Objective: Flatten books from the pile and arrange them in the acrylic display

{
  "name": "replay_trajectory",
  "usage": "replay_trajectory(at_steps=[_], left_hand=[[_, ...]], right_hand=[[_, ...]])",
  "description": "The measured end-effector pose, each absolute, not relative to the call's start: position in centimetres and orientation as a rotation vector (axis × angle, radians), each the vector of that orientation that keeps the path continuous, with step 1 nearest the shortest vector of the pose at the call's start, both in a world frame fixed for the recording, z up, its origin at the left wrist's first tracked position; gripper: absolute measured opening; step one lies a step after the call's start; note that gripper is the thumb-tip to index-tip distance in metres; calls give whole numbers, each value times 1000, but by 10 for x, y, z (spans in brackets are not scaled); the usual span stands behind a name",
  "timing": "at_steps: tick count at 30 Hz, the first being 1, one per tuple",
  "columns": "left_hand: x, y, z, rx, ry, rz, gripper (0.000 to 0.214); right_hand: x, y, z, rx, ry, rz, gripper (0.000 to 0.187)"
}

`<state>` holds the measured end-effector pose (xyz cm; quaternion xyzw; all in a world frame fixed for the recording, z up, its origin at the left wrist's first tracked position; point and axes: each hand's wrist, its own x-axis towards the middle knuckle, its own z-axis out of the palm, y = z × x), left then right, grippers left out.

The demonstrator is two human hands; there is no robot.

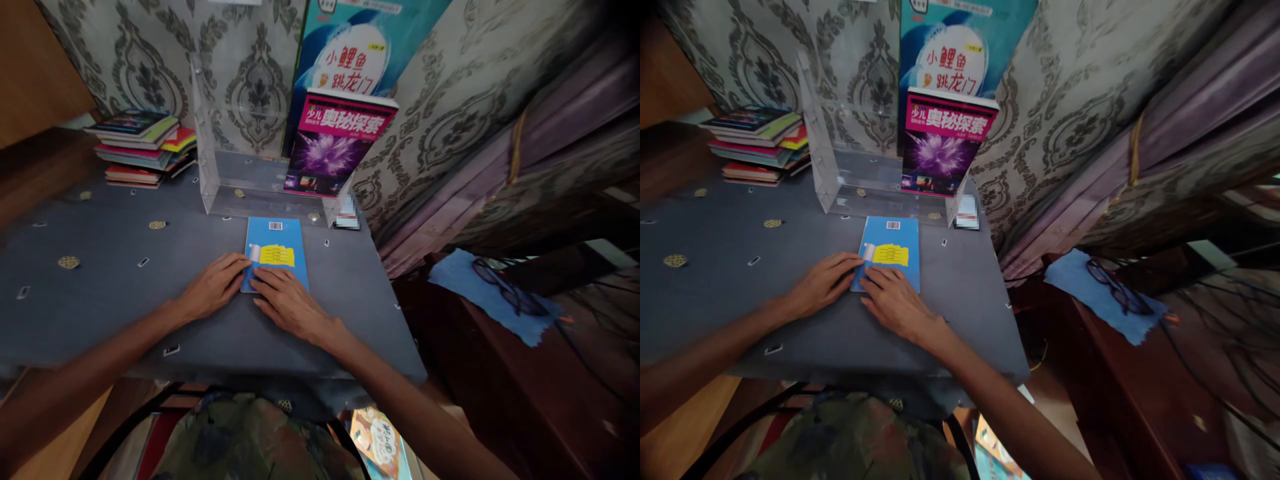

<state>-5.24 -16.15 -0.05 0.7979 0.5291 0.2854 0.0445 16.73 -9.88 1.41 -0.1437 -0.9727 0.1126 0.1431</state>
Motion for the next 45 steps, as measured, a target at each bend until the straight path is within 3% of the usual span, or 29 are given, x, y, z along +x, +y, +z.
replay_trajectory(at_steps=[16, 27, 45], left_hand=[[-84, -44, -14, 2291, 1950, 836, 33], [-81, -43, -14, 2391, 2006, 798, 38], [-117, -40, -68, 2459, 2008, 840, 48]], right_hand=[[114, -25, 11, -469, -2803, 369, 34], [149, 31, -2, -813, -2609, 358, 37], [166, 9, 8, -1173, -2402, 473, 46]])
